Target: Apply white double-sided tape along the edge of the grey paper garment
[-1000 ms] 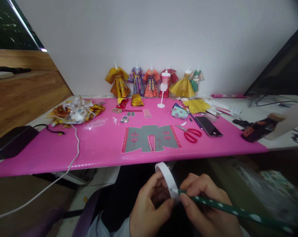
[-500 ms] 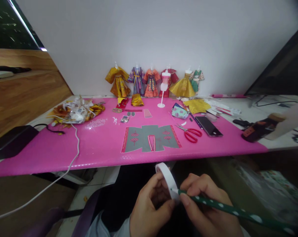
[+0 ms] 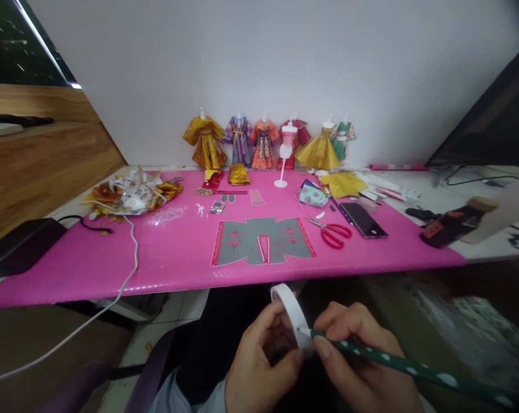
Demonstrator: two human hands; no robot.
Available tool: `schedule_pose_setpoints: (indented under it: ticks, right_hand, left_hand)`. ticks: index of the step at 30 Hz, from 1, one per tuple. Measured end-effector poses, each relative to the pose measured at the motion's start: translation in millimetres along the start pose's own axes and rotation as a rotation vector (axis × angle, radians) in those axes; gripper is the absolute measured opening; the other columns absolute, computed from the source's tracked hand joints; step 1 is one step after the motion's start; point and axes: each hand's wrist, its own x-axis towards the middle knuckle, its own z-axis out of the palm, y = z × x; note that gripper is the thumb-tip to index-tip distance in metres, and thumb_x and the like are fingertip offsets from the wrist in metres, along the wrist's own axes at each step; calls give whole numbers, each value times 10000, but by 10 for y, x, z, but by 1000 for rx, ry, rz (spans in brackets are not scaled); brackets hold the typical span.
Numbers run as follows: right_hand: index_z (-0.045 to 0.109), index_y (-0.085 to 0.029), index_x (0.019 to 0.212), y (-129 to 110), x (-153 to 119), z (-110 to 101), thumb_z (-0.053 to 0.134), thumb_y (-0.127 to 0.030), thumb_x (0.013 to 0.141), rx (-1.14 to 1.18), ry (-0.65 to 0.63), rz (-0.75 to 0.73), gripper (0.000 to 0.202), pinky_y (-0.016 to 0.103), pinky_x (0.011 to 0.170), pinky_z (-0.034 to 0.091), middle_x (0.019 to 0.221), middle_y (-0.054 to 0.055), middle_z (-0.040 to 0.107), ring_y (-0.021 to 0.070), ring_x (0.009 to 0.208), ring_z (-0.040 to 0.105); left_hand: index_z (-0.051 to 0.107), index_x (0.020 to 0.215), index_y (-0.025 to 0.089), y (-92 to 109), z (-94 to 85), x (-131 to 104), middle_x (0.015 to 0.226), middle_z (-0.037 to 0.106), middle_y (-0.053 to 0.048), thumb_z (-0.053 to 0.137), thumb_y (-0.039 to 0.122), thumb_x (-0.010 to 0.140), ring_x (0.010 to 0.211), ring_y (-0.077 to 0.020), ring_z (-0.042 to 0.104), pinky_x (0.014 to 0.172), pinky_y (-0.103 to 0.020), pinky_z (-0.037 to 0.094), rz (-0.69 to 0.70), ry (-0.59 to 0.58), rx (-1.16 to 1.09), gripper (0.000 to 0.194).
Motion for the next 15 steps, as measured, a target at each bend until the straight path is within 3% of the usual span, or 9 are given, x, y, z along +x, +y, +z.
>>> schedule_pose_setpoints:
  ticks: [15]
  right_hand:
    - [432,-243,794,15,-17,2,509,-113,838,17,-26,13,157,201,493,472,662,-41,584,98,538,581]
  left_hand:
    - [603,1132,212,22,18,1,962,687,-56,667,58,684,900,-216,651,824,-349,503,1,15,43,478]
